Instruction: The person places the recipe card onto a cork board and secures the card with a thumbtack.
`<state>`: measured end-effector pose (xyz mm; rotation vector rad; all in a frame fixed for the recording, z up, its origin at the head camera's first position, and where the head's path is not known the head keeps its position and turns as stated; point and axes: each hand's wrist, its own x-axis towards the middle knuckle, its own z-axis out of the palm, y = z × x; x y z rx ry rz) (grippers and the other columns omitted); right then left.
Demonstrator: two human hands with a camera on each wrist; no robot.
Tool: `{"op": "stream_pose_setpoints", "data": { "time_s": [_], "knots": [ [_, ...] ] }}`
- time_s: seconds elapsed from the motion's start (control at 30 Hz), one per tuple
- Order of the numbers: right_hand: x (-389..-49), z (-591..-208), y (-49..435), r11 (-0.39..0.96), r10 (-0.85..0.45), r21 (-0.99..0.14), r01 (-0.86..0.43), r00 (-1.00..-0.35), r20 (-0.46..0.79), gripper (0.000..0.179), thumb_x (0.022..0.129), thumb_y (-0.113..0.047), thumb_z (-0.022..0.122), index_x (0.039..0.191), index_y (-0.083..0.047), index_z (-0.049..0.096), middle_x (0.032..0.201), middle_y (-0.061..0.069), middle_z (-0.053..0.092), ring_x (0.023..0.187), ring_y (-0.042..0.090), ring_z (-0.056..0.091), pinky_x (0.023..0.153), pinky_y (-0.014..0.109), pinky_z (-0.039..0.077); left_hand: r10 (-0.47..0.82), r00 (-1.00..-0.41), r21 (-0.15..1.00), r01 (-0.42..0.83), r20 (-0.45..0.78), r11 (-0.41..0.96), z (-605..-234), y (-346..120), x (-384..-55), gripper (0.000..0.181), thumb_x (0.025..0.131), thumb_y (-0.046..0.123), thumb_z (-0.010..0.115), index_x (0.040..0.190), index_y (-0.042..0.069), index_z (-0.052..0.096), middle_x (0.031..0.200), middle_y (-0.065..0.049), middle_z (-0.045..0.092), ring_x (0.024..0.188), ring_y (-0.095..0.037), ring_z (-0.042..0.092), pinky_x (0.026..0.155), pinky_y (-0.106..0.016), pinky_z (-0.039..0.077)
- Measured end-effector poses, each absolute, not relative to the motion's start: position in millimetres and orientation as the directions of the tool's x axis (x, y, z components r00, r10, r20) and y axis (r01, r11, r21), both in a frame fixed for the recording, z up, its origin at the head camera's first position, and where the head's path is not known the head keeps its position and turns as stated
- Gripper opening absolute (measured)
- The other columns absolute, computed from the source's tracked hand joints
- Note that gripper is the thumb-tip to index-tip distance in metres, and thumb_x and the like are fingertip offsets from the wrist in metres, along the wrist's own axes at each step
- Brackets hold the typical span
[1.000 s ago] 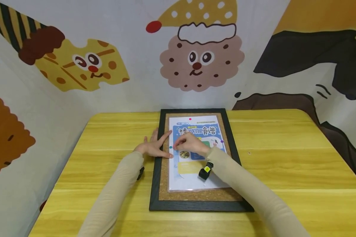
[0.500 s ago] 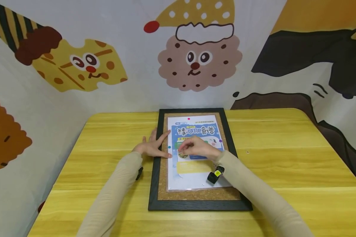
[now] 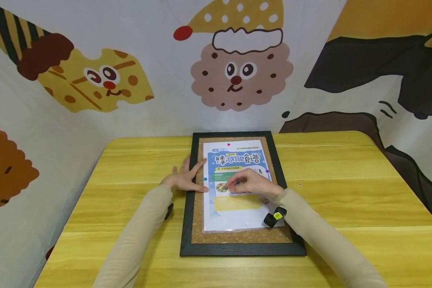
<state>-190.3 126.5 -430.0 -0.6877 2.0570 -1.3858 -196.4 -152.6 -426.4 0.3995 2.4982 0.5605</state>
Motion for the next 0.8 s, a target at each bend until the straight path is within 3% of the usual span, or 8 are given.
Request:
{"op": "stream_pose_setpoints", "data": {
  "time_s": [0.4,0.57,0.8],
  "knots": [
    [-181.3,-427.6,155.6,0.38,-0.685,-0.909,-0.173,-0.713,-0.151,0.02,0.089,-0.009,0.068,0.108,-0.003,0.072,0.105,0.008,0.067,0.073,0.019,0.054,0.06,0.025,0.044,0.405,-0.804,0.478,0.176,-0.434,0.861,-424.1,-152.9,-193.4,0.108,0.08,0.06,0.067,0.156,0.03,-0.004,0.154,-0.021,-0.026,0.141,-0.033,-0.024,0.106,-0.065,-0.011],
    [-177.4,-424.7,169.5,0.402,-0.673,-0.898,-0.179,-0.723,-0.158,0.02,0.089,-0.01,0.069,0.107,-0.003,0.071,0.105,0.009,0.067,0.081,0.022,0.058,0.067,0.028,0.049,0.402,-0.809,0.48,0.173,-0.428,0.86,-423.9,-150.8,-192.5,0.108,0.08,0.059,0.067,0.156,0.03,-0.003,0.155,-0.021,-0.024,0.141,-0.033,-0.023,0.106,-0.065,-0.01],
    [-178.4,-422.9,188.1,0.401,-0.661,-0.875,-0.271,-0.747,-0.071,0.018,0.089,-0.007,0.069,0.105,0.0,0.071,0.099,0.01,0.069,0.071,0.018,0.06,0.06,0.027,0.05,0.397,-0.807,0.481,0.163,-0.437,0.861,-420.8,-150.9,-192.5,0.108,0.08,0.059,0.068,0.156,0.03,-0.003,0.154,-0.021,-0.025,0.141,-0.033,-0.024,0.107,-0.064,-0.01]
  ]
}}
